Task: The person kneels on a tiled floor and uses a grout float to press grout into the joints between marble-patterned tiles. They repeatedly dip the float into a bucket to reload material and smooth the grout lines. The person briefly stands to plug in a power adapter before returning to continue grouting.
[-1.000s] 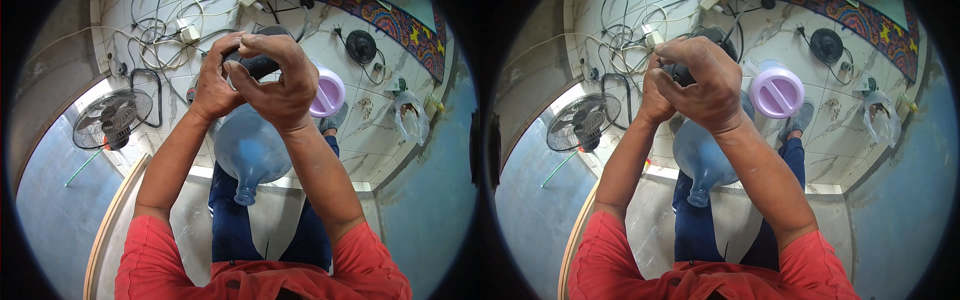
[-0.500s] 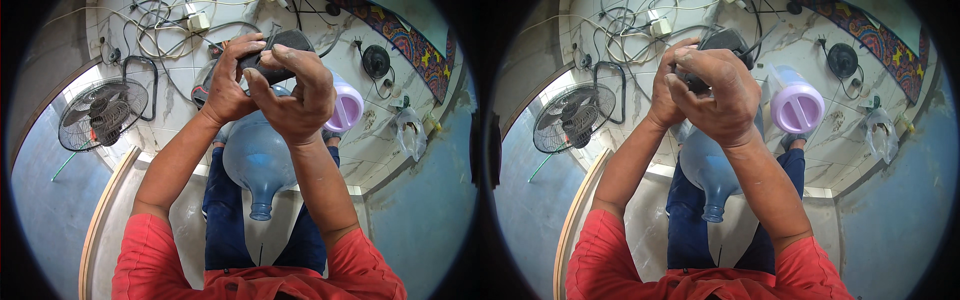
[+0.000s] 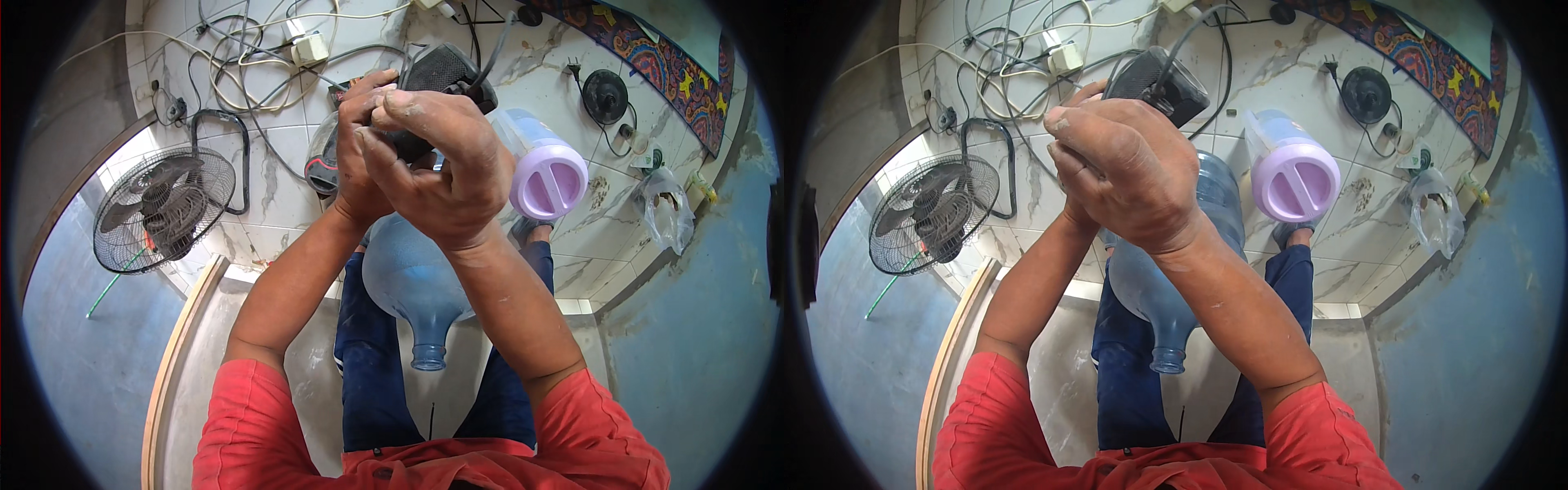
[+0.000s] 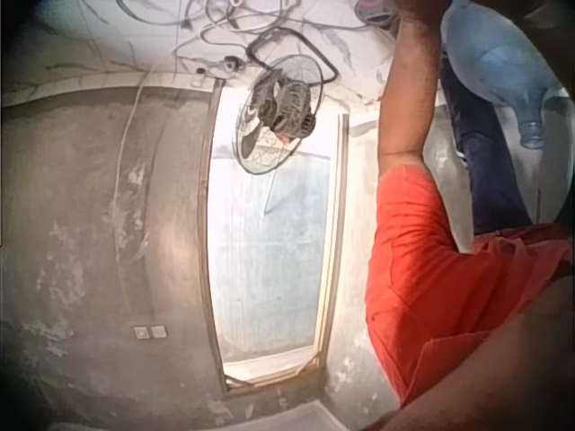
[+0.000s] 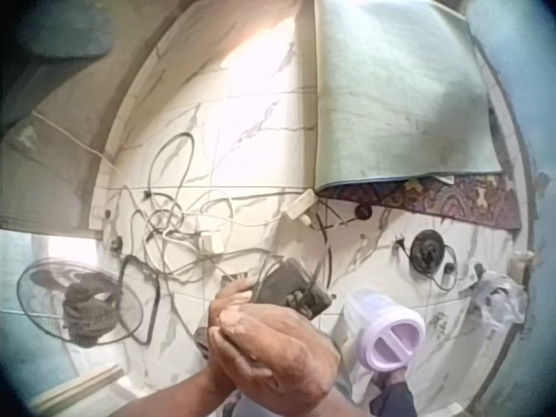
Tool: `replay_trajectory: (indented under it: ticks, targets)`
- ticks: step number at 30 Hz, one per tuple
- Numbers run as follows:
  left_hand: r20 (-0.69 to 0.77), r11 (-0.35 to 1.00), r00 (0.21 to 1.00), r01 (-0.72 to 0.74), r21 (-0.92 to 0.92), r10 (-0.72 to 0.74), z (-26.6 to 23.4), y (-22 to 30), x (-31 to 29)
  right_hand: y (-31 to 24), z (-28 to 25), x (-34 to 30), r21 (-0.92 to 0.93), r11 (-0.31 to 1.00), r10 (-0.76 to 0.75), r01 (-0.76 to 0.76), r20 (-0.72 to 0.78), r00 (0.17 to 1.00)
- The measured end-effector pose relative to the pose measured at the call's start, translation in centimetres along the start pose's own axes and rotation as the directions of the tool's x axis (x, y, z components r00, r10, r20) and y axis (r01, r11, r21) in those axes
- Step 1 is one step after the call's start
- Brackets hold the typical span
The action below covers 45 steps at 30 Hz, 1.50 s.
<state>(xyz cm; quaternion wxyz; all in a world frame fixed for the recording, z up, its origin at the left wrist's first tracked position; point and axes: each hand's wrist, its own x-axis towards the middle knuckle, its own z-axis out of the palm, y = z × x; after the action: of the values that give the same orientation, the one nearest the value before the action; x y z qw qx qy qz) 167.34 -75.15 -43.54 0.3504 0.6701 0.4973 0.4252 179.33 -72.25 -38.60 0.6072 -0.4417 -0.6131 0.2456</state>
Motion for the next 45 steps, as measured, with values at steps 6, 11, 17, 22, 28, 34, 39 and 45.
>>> replay_trajectory:
  ticks: [6,11,17,22,28,34,39,45]
  targets:
    - [-0.046,0.953,0.968,-0.232,0.196,0.245,0.8,-1.8,-0.6,0.1,0.3,-0.6,-0.011,1.0,0.024,-0.024,-0.052,0.998]
    - [-0.088,0.97,0.985,-0.125,0.207,0.146,1.5,0.0,-0.5,0.3,0.3,-0.7,-0.025,0.999,0.031,-0.032,-0.051,0.998]
    - [-0.081,0.938,0.961,-0.235,0.256,0.263,1.5,-1.7,-0.8,0.3,0.3,-0.8,-0.006,0.999,0.037,-0.038,-0.045,0.998]
    - [-0.052,0.954,0.986,-0.137,0.267,0.156,1.3,0.3,-1.0,0.1,0.3,-0.8,-0.016,0.999,0.051,-0.051,-0.019,0.999]
    - [-0.109,0.954,0.964,0.215,-0.208,-0.241,1.6,-0.4,-1.7,-1.2,-3.5,-0.7,-0.236,0.845,0.433,-0.479,-0.221,0.874]
    - [-0.202,0.969,0.951,0.245,0.031,-0.234,2.4,0.3,0.3,1.0,-2.3,-0.5,0.132,0.272,0.947,-0.953,0.138,0.29]
    - [-0.117,0.977,0.977,0.188,0.1,-0.176,2.1,-0.9,1.3,3.2,-0.5,-0.2,0.308,0.169,0.939,-0.936,0.239,0.248]
    - [-0.153,0.801,0.798,0.596,0.056,-0.583,-5.0,-15.6,3.3,5.6,-3.3,-1.3,0.358,0.116,0.949,-0.926,0.237,0.21]
